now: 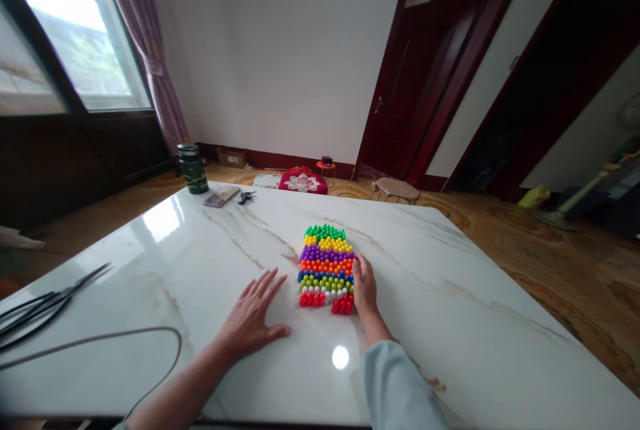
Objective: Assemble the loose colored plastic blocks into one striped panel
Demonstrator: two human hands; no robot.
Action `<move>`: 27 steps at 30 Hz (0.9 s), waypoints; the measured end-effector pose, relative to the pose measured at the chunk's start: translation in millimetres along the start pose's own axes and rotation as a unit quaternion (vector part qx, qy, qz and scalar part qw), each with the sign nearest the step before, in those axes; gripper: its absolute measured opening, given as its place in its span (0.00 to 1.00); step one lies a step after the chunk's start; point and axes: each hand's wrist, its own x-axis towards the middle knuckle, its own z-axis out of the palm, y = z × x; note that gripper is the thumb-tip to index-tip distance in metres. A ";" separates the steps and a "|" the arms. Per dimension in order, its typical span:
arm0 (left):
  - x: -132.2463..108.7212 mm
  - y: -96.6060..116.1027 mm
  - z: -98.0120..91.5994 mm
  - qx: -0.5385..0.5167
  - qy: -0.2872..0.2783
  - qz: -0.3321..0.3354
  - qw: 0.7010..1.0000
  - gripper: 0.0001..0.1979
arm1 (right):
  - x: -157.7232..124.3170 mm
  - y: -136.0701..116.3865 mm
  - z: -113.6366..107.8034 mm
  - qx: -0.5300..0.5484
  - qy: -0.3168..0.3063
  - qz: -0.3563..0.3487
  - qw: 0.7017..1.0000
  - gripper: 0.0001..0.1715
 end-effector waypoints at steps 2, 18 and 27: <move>-0.4 0.2 0.2 -0.004 -0.001 -0.004 1.000 0.51 | 1.0 1.6 0.3 -0.016 -0.016 -0.015 1.000 0.44; -0.2 3.9 -0.7 -0.007 0.053 -0.025 0.998 0.57 | -16.3 -20.7 58.0 -0.084 -0.040 -0.078 0.993 0.38; 0.3 11.4 -10.7 0.044 0.097 -0.034 0.994 0.52 | -33.4 -53.8 117.4 -0.073 -0.063 -0.125 0.987 0.35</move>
